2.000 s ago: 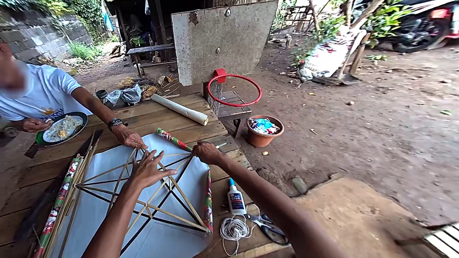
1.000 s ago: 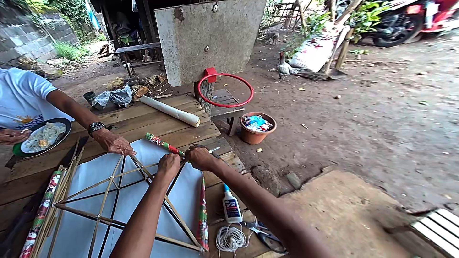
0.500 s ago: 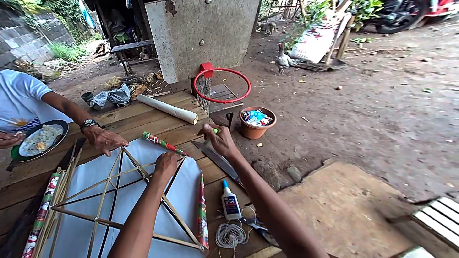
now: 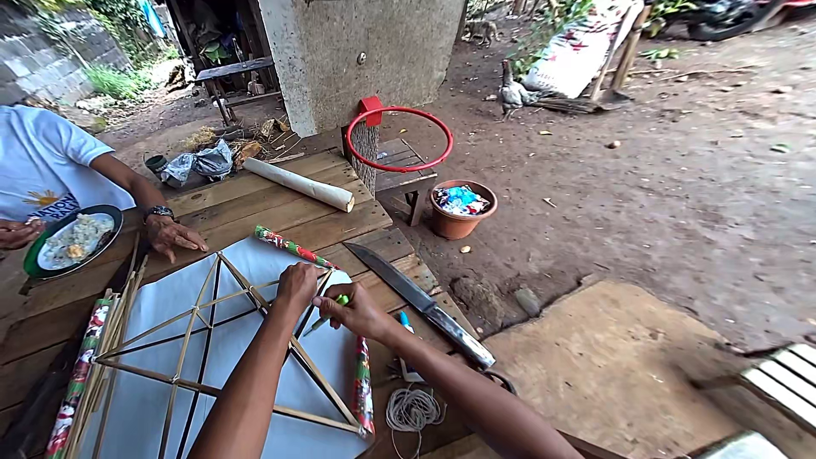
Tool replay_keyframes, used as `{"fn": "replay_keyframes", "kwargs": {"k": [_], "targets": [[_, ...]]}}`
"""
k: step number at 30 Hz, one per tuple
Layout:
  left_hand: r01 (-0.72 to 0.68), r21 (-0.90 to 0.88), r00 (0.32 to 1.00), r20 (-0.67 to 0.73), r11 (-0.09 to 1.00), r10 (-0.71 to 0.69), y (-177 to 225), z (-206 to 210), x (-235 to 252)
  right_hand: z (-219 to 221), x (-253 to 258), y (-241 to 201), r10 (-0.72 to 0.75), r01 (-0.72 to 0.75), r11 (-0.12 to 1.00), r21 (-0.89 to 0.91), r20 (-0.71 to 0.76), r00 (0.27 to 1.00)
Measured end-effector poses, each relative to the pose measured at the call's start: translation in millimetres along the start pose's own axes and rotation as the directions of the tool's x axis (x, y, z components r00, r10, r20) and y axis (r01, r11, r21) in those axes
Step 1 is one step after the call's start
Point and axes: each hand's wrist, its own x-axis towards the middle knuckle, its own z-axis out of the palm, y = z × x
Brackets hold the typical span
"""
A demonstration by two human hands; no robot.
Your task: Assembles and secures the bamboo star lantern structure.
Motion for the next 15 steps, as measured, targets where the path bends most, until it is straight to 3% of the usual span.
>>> {"fn": "replay_keyframes", "kwargs": {"k": [15], "targets": [[-0.023, -0.036, 1.000, -0.002, 0.999, 0.023, -6, 4, 4, 8, 13, 11, 0.016, -0.016, 1.000, 0.025, -0.006, 1.000]]}}
